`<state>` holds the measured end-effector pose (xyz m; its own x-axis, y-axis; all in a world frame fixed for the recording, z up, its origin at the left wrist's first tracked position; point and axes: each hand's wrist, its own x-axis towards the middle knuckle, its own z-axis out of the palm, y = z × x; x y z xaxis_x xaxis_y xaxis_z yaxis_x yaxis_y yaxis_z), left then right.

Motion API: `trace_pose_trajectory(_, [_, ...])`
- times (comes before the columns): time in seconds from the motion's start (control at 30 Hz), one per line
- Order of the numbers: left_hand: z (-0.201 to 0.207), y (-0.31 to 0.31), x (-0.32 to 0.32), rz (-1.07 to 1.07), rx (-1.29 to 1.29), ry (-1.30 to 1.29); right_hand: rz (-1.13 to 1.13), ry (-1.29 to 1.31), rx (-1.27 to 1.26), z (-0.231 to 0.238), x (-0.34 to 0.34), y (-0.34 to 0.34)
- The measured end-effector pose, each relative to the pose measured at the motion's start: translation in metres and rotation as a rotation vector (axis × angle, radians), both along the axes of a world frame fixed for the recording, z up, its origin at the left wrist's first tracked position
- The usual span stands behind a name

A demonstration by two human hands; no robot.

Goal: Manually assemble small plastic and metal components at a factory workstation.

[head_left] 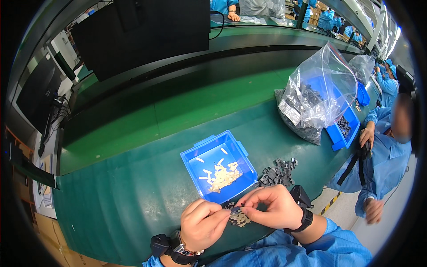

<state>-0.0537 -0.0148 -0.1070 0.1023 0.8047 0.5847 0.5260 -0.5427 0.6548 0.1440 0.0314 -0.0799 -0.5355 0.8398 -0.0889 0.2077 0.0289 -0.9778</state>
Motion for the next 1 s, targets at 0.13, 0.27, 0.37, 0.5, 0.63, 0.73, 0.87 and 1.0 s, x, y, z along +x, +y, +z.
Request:
trace_pose_trajectory(0.13, [0.000, 0.001, 0.000, -0.006, -0.004, -0.001, 0.012, 0.003, 0.016, -0.002, 0.001, 0.001])
trace_pose_trajectory(0.27, [0.002, 0.000, 0.000, -0.012, -0.012, -0.003, 0.023, -0.013, 0.021, 0.000, 0.003, 0.002])
trace_pose_trajectory(0.37, [0.002, 0.000, 0.000, -0.011, -0.022, -0.016, 0.020, -0.016, -0.013, 0.002, 0.003, 0.002])
trace_pose_trajectory(0.5, [0.002, 0.000, 0.000, -0.020, -0.038, -0.039, 0.026, 0.018, -0.018, 0.002, 0.004, 0.004])
trace_pose_trajectory(0.63, [0.000, 0.000, -0.001, -0.045, -0.014, -0.015, 0.083, 0.049, -0.010, 0.001, 0.006, 0.008])
trace_pose_trajectory(0.73, [-0.002, 0.000, -0.001, -0.058, -0.010, 0.015, 0.106, 0.066, -0.038, -0.001, 0.008, 0.010])
trace_pose_trajectory(0.87, [-0.002, 0.001, -0.001, -0.056, 0.017, 0.025, 0.098, 0.137, -0.115, -0.004, 0.007, 0.012])
trace_pose_trajectory(1.0, [0.003, 0.003, 0.001, -0.062, 0.015, 0.028, 0.021, 0.172, -0.158, -0.005, 0.005, 0.008])
